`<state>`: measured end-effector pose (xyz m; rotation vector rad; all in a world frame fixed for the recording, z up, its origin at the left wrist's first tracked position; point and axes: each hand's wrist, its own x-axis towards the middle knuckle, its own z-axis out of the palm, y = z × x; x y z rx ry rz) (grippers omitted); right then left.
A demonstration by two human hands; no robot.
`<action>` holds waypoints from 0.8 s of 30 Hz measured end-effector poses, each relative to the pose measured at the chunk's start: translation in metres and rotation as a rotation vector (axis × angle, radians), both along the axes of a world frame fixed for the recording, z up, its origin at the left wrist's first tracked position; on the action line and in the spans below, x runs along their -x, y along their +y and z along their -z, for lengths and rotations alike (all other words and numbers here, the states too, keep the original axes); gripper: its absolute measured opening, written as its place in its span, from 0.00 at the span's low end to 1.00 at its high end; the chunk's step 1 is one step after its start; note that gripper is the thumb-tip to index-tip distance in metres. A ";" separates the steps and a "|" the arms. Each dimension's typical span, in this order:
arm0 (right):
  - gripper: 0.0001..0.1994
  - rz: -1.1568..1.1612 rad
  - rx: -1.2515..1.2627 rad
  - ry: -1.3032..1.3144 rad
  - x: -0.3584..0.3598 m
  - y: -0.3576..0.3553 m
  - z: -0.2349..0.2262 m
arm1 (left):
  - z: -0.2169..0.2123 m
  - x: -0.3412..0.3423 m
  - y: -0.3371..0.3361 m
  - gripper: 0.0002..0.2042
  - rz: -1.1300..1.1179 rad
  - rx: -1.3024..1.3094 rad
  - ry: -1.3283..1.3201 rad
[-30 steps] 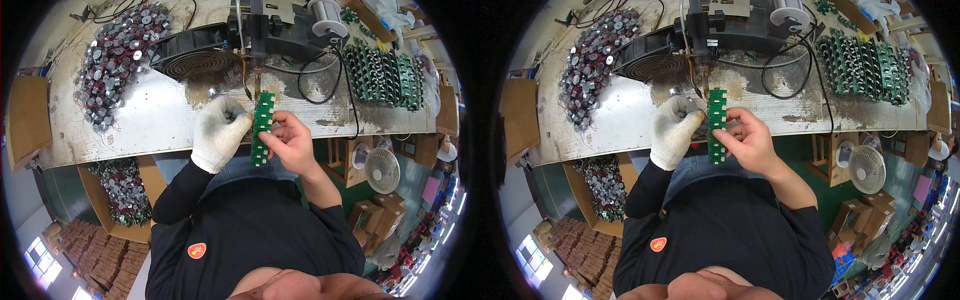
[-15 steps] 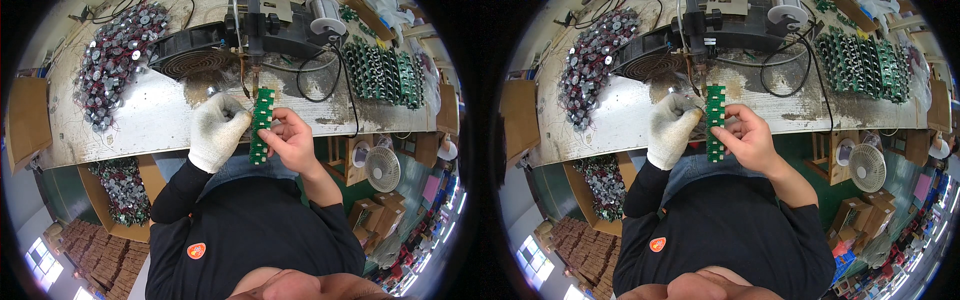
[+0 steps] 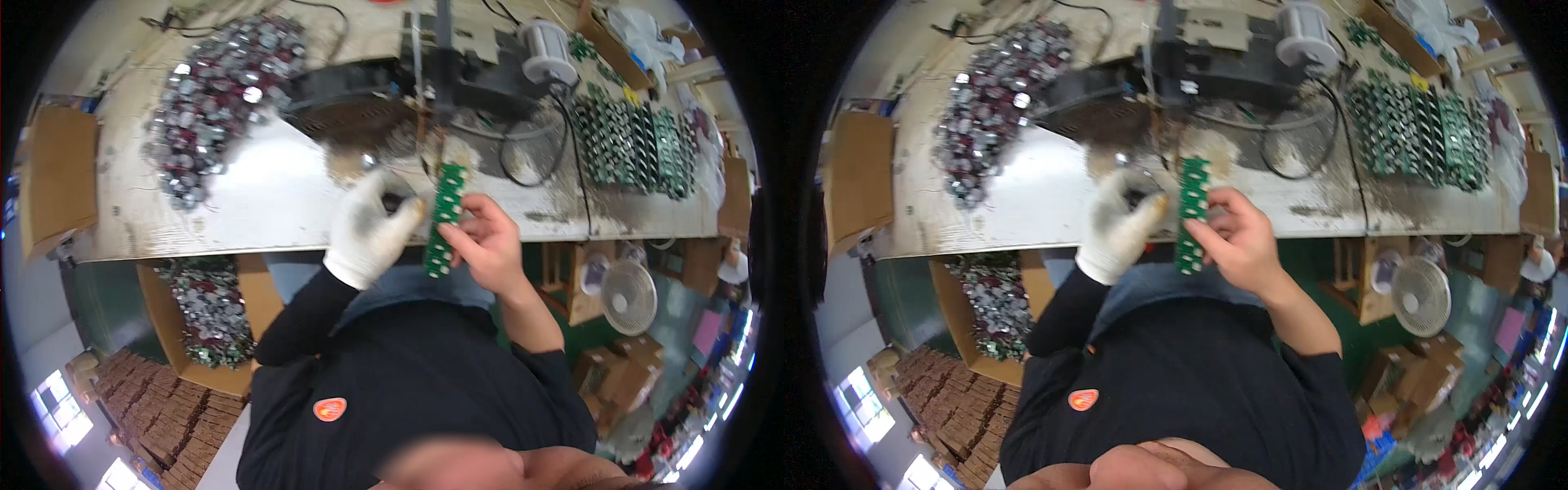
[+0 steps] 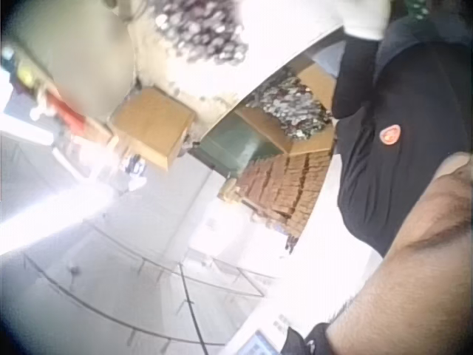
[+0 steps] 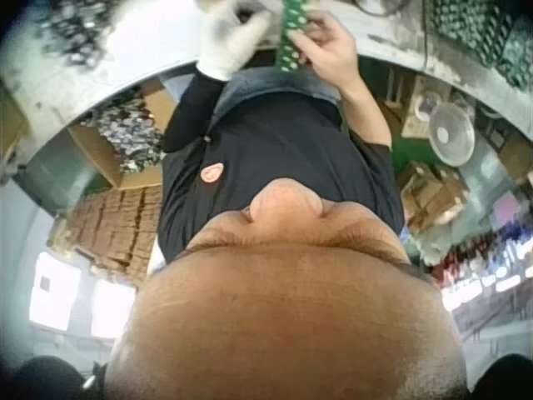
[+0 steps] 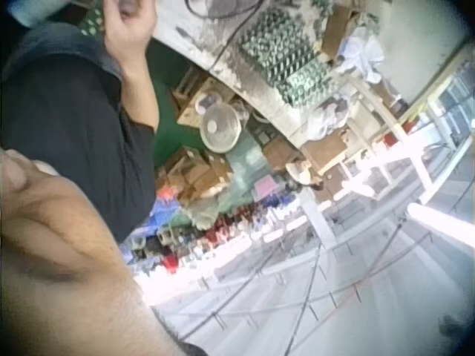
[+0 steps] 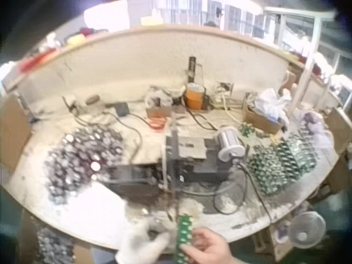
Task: Soldering components onto a printed circuit board at a workbench using an automated soldering station.
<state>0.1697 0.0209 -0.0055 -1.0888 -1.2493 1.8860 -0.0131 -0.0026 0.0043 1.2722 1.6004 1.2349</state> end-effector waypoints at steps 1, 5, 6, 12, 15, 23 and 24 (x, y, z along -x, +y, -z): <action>0.15 0.022 0.034 0.005 0.001 0.000 0.001 | 0.008 0.004 -0.003 0.11 -0.015 -0.033 0.042; 0.17 0.119 -0.063 0.001 -0.001 0.009 0.007 | 0.015 0.034 0.000 0.21 -0.016 -0.283 0.401; 0.16 0.144 -0.072 0.031 -0.001 0.011 0.010 | 0.016 0.045 0.000 0.20 -0.084 -0.302 0.470; 0.14 0.147 -0.093 0.078 0.000 0.018 0.014 | 0.004 0.122 0.017 0.14 -0.519 -0.107 0.662; 0.15 0.142 -0.097 0.067 0.003 0.016 0.016 | -0.004 0.145 0.036 0.17 -0.409 0.129 0.761; 0.15 0.135 -0.115 0.056 0.004 0.015 0.020 | 0.005 0.147 0.043 0.15 -0.346 0.398 0.953; 0.15 0.141 -0.123 0.062 0.002 0.015 0.020 | 0.002 0.140 0.035 0.13 -0.344 0.354 0.926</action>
